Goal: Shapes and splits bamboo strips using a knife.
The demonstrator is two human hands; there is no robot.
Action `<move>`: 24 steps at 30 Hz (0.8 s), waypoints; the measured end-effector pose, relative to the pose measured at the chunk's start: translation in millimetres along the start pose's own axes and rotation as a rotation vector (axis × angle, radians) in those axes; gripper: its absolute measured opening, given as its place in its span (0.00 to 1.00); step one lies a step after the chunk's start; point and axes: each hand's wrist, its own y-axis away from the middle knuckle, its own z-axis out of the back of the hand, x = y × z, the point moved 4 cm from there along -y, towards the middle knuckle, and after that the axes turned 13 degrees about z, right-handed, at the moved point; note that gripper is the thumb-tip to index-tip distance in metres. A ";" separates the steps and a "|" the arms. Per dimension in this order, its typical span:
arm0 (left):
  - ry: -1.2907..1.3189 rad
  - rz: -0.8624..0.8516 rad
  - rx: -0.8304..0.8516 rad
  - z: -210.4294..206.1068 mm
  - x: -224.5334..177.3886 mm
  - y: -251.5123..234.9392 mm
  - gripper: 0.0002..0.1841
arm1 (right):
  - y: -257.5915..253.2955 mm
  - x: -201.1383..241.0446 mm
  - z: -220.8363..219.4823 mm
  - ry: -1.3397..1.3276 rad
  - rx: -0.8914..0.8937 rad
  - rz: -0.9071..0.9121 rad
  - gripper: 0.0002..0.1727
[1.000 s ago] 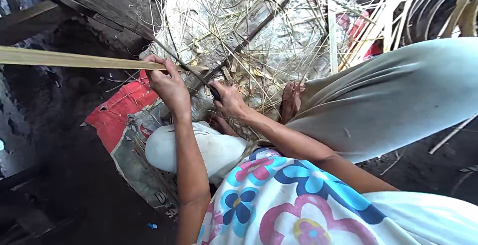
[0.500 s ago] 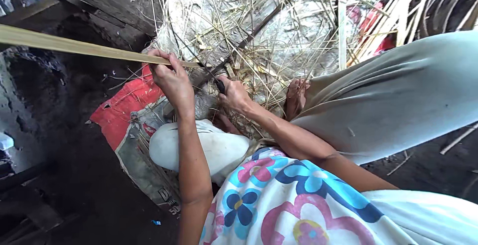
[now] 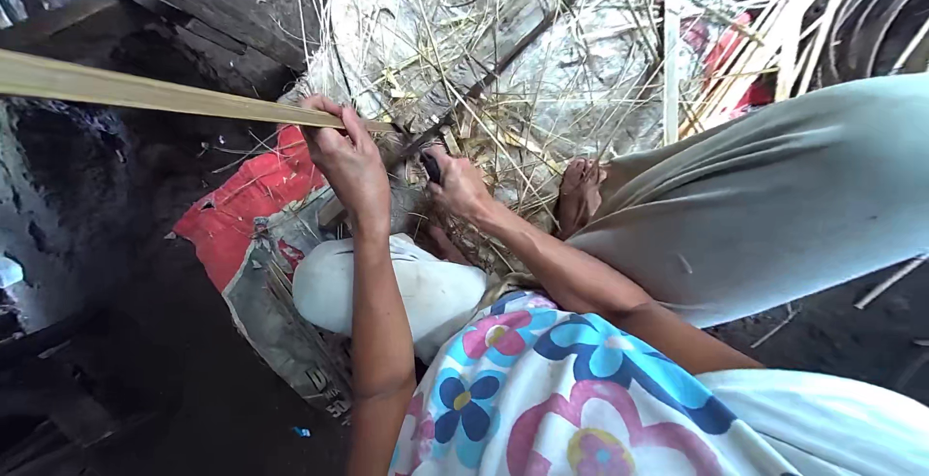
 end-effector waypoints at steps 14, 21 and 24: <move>0.035 -0.021 -0.004 1.1 1.2 -2.3 0.10 | -4.6 -27.3 -8.7 -0.001 0.061 -0.100 0.30; 0.049 -0.019 0.001 2.7 3.3 0.8 0.09 | 0.5 -35.3 -12.8 0.023 0.092 -0.138 0.30; 0.057 -0.013 0.007 -1.6 1.9 1.5 0.08 | 6.0 -13.3 -2.7 0.006 0.012 -0.041 0.31</move>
